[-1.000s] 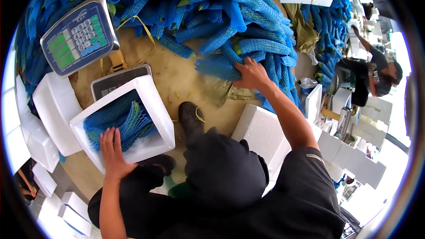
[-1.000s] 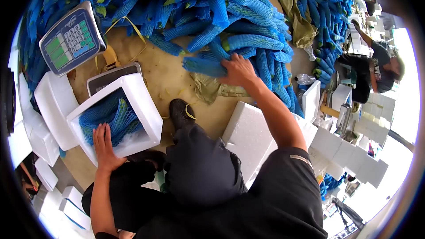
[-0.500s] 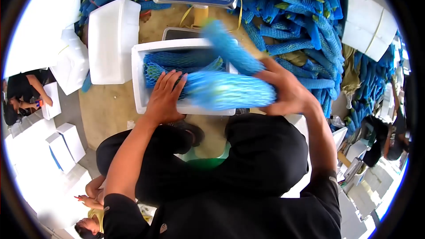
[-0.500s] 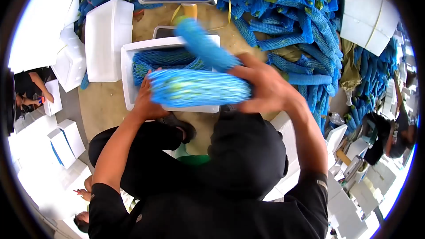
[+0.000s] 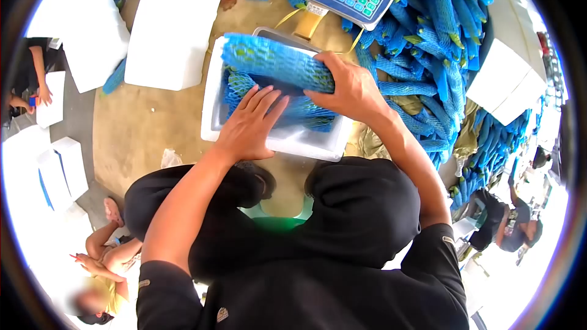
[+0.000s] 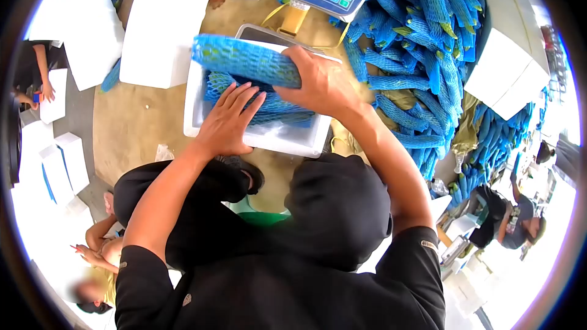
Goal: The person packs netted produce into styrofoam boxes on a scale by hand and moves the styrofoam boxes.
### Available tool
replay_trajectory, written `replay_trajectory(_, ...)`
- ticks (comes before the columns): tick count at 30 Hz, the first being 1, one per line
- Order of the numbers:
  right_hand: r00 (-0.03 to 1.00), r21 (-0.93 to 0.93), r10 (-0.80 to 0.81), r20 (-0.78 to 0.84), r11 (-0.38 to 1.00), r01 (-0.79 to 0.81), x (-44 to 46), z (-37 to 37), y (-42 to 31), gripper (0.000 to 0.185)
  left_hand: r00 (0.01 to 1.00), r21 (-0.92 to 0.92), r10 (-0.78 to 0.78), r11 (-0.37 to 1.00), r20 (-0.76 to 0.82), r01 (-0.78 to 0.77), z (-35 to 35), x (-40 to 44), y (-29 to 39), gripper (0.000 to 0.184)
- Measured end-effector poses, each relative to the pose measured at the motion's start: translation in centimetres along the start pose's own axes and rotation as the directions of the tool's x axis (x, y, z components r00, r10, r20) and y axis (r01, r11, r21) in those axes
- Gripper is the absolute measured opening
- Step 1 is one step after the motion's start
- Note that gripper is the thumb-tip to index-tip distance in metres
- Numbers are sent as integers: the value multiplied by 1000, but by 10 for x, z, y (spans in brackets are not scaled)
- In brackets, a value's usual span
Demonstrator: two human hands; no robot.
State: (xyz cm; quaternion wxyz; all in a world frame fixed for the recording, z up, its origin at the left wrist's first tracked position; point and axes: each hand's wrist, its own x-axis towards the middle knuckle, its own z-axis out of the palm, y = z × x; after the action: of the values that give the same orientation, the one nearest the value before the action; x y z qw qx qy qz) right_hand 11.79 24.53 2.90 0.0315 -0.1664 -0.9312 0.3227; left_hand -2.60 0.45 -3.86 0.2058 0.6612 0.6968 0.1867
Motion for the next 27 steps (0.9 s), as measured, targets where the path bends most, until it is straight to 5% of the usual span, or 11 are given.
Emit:
replay_trajectory(1,1000,-50,11,-24,999,-12,5,4,-3,66,1000,-3,-1,1000,-4,1,2,-1,0,107)
replay_trajectory(4,947,-272,-311,-86,921,278,17,27,1,66,1000,33,4,999,-28,-3,6,-2,-1,108)
replay_trajectory(17,985,-436,-174,18,885,164,6,78,21,46,1000,-86,4,996,2,-4,-8,1,-1,110)
replay_trajectory(21,981,-350,-182,-63,925,149,0,80,26,47,991,-143,-90,987,-97,75,3,5,-10,76)
replay_trajectory(22,980,-254,-180,-90,955,152,2,72,26,49,983,-183,-64,983,-173,32,2,6,-14,45)
replay_trajectory(25,979,-161,-193,-67,970,180,-7,37,10,51,909,-177,-155,980,-388,92,-9,-2,-31,29)
replay_trajectory(27,983,-24,-182,7,983,182,-20,33,5,53,788,-366,-250,930,-563,34,-26,0,-24,21)
